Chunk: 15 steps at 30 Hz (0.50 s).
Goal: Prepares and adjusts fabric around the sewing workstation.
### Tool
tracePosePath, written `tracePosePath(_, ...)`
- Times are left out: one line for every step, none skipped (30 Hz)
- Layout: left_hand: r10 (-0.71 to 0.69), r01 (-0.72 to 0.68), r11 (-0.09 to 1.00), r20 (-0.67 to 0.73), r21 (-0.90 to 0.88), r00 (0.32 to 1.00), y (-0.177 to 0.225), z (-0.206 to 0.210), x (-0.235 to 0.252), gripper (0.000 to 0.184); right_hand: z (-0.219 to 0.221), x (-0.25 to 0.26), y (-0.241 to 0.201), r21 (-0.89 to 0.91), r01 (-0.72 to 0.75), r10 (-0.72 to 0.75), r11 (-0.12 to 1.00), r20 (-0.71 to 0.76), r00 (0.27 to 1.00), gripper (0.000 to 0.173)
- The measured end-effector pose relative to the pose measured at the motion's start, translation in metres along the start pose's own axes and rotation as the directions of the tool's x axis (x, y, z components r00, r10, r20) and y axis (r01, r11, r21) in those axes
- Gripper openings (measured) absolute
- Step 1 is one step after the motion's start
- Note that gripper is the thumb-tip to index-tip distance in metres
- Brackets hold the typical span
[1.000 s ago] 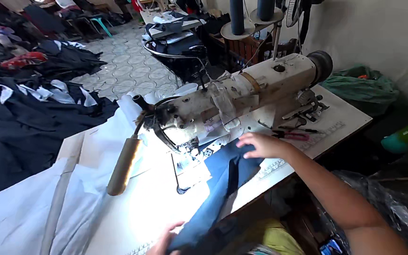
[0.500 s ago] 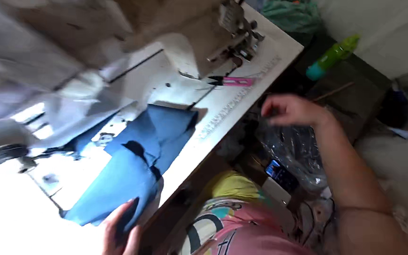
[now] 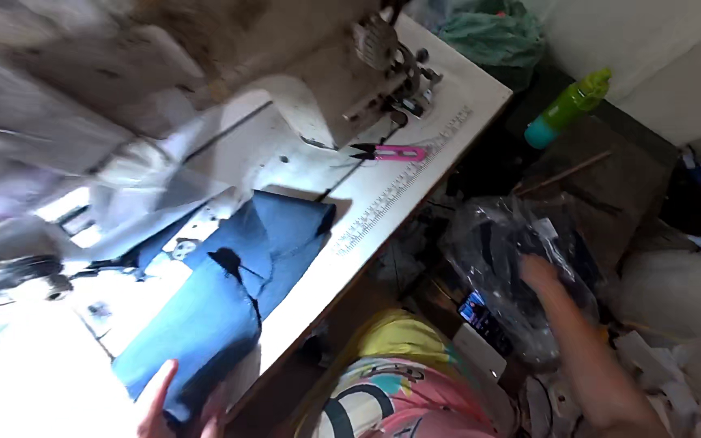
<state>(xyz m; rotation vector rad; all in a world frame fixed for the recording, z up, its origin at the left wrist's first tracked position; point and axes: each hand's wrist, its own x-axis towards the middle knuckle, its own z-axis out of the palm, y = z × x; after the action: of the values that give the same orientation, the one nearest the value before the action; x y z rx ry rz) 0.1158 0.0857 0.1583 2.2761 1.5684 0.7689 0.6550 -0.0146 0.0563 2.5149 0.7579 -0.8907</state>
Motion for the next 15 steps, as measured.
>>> tracePosePath(0.001,-0.002,1.000,-0.013,-0.008,1.000,0.001,-0.003,0.000,0.055,-0.036,-0.023,-0.021,-0.047,0.035,-0.036,0.998,-0.006,0.999,0.040)
tracePosePath(0.013,-0.014,1.000,-0.008,-0.028,1.000,0.000,-0.005,0.001,0.047,-0.071,-0.050,-0.040,-0.024,0.150,-0.152,0.988,-0.089,0.984,0.039)
tracePosePath(0.022,-0.022,0.998,0.010,-0.067,1.000,0.002,-0.007,0.003,0.040,-0.101,-0.079,-0.060,0.029,0.352,-0.337,0.936,-0.220,0.915,0.037)
tracePosePath(0.017,-0.012,0.989,0.036,-0.144,0.999,0.006,-0.008,0.005,0.036,-0.118,-0.105,-0.079,0.068,0.614,-0.551,0.787,-0.371,0.748,0.035)
tracePosePath(0.007,0.010,0.966,0.066,-0.258,0.998,0.012,-0.009,0.008,0.034,-0.123,-0.124,-0.102,0.069,0.849,-0.722,0.524,-0.492,0.487,0.034)
tracePosePath(-0.002,0.037,0.922,0.092,-0.385,0.996,0.021,-0.008,0.012,0.032,-0.120,-0.140,-0.133,0.071,0.975,-0.817,0.209,-0.536,0.214,0.037)
tracePosePath(-0.006,0.057,0.873,0.106,-0.484,0.994,0.032,-0.009,0.014,0.030,-0.112,-0.154,-0.170,0.059,0.998,-0.871,-0.035,-0.492,-0.001,0.045)
tracePosePath(-0.001,0.054,0.834,0.097,-0.549,0.995,0.043,-0.009,0.017,0.028,-0.105,-0.167,-0.206,0.021,0.990,-0.912,-0.140,-0.391,-0.121,0.056)
tracePosePath(0.002,0.039,0.799,0.067,-0.600,0.998,0.051,-0.011,0.018,0.027,-0.098,-0.176,-0.238,-0.028,0.988,-0.952,-0.154,-0.263,-0.156,0.061)
tracePosePath(-0.005,0.027,0.761,0.036,-0.648,0.999,0.056,-0.014,0.017,0.028,-0.091,-0.180,-0.267,-0.062,0.985,-0.970,-0.160,-0.175,-0.168,0.056)
tracePosePath(-0.025,0.034,0.726,0.023,-0.687,0.999,0.057,-0.021,0.012,0.031,-0.084,-0.180,-0.290,-0.094,0.979,-0.967,-0.179,-0.169,-0.192,0.040)
tracePosePath(-0.054,0.055,0.700,0.025,-0.712,0.998,0.054,-0.030,0.004,0.039,-0.083,-0.180,-0.308,-0.135,0.973,-0.961,-0.188,-0.178,-0.211,0.027)
tracePosePath(-0.073,0.090,0.703,0.054,-0.705,0.996,0.046,-0.039,-0.009,0.052,-0.089,-0.181,-0.319,-0.164,0.972,-0.968,-0.165,-0.164,-0.192,0.025)
tracePosePath(-0.088,0.139,0.727,0.110,-0.672,0.990,0.035,-0.047,-0.026,0.066,-0.098,-0.182,-0.327,-0.179,0.976,-0.976,-0.120,-0.160,-0.149,0.026)
tracePosePath(-0.110,0.206,0.760,0.190,-0.616,0.976,0.021,-0.051,-0.046,0.076,-0.106,-0.178,-0.332,-0.178,0.982,-0.977,-0.066,-0.187,-0.100,0.028)
